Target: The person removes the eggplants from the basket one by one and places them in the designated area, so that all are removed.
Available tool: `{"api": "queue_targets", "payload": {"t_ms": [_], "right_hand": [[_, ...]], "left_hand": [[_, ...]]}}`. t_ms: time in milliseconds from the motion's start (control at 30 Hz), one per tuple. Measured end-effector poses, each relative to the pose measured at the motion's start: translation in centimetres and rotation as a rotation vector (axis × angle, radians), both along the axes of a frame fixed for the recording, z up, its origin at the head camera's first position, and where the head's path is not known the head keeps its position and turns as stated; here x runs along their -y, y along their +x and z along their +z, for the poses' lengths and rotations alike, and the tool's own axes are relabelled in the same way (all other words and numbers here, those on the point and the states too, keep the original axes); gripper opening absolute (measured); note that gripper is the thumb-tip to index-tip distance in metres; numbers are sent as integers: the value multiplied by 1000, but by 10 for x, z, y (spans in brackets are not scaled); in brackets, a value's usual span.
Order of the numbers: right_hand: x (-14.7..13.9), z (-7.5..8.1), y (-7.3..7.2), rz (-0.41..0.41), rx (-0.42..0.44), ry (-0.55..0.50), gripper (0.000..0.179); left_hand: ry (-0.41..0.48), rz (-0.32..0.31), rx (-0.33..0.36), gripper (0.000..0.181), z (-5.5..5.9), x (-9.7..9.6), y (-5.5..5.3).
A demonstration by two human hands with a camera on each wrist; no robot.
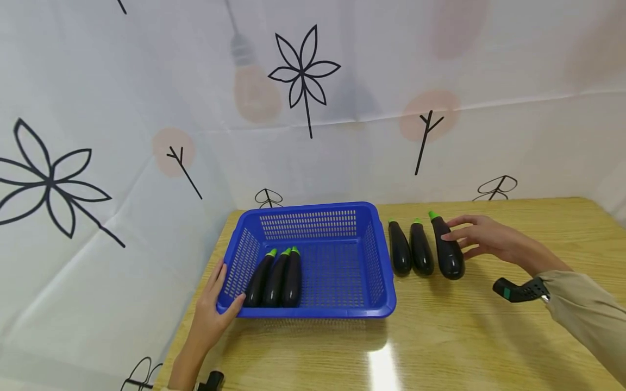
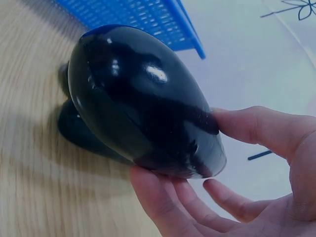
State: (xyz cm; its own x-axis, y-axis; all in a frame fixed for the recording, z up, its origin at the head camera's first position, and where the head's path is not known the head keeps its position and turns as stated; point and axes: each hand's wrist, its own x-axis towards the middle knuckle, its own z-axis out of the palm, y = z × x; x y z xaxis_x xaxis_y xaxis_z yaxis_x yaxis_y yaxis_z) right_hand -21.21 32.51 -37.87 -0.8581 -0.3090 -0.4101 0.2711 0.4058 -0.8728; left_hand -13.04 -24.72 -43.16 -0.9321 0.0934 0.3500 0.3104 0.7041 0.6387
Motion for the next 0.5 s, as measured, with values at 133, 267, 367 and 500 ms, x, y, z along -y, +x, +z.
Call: {"api": "queue_targets", "payload": {"t_ms": [133, 267, 367, 500], "right_hand": [[-2, -4, -2, -4, 3, 17, 74], [-4, -7, -4, -3, 5, 35, 74], [-5, -9, -6, -3, 4, 46, 74], [-7, -12, -8, -8, 2, 56, 75]], "left_hand": [[2, -2, -3, 78, 1, 0, 0], [2, -3, -6, 77, 2, -1, 0], [3, -3, -5, 77, 2, -1, 0], [4, -4, -1, 78, 3, -1, 0]]}}
